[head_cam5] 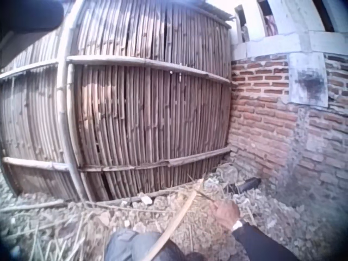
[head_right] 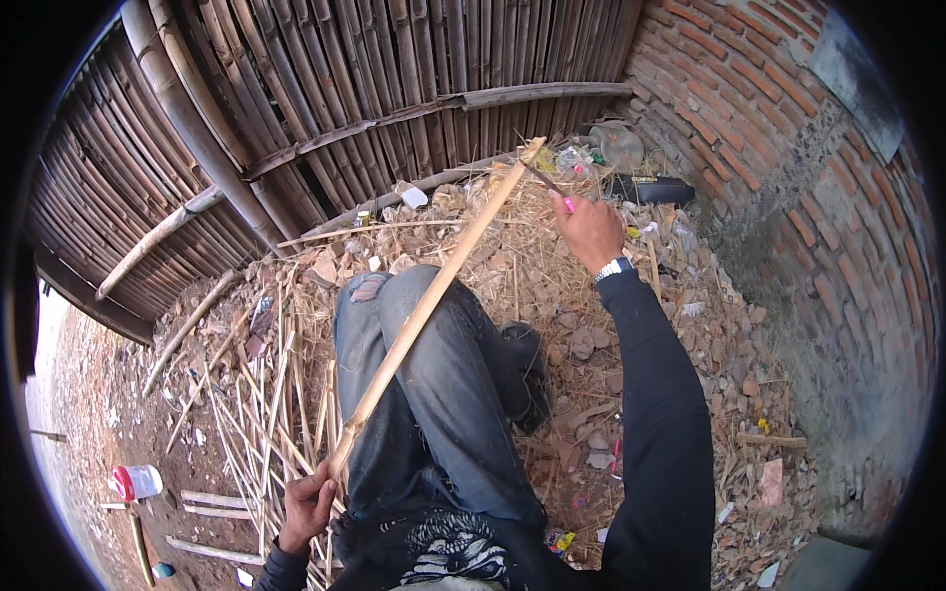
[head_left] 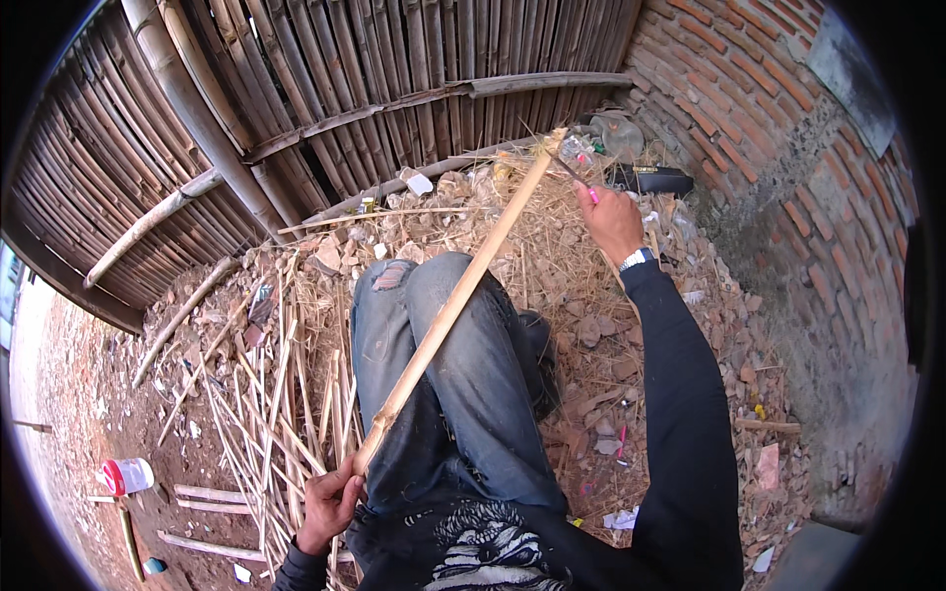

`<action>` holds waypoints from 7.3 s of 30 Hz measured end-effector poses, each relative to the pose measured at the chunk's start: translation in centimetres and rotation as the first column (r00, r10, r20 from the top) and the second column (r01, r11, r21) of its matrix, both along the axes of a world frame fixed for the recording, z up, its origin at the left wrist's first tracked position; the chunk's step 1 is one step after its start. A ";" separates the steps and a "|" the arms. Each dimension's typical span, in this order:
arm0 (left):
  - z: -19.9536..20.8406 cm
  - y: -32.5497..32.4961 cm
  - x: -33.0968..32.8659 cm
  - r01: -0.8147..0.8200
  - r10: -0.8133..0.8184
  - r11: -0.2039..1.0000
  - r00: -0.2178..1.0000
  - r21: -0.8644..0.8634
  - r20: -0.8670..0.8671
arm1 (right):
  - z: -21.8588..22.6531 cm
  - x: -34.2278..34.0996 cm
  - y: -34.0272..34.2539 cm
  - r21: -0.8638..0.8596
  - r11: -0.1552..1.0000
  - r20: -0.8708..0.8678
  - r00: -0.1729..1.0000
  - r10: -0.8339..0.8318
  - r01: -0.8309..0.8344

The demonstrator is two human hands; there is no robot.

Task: The person whittles a thin strip of bamboo using a knife, shaving off small pieces to smooth and shape the wood while sitting on the ground.

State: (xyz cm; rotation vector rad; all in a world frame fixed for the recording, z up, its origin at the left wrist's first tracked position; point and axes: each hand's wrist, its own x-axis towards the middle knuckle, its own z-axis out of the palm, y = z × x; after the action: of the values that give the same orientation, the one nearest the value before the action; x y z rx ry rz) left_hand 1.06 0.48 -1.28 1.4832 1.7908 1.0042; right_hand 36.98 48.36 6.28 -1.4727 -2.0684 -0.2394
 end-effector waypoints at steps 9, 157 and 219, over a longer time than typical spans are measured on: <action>-0.4 -3.1 -2.4 -0.051 0.055 0.993 0.998 -0.111 0.037 | -2.1 -4.8 -3.4 -0.079 0.931 0.062 0.931 0.361 -0.355; 3.1 9.0 6.3 0.198 0.290 0.915 0.285 -0.353 0.913 | 1.3 -5.7 -16.2 -0.454 -0.029 -0.807 0.425 -0.410 -0.891; 3.2 12.2 9.4 -0.011 0.105 0.989 0.755 -0.148 0.647 | 2.2 3.0 -14.8 0.127 0.958 -0.464 0.869 -0.171 0.256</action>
State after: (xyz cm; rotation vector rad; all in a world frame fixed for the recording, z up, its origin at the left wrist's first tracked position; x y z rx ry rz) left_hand 10.45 12.66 1.96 0.8294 1.3512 1.2155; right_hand 39.94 33.55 8.46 -1.4786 -1.4746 -0.1533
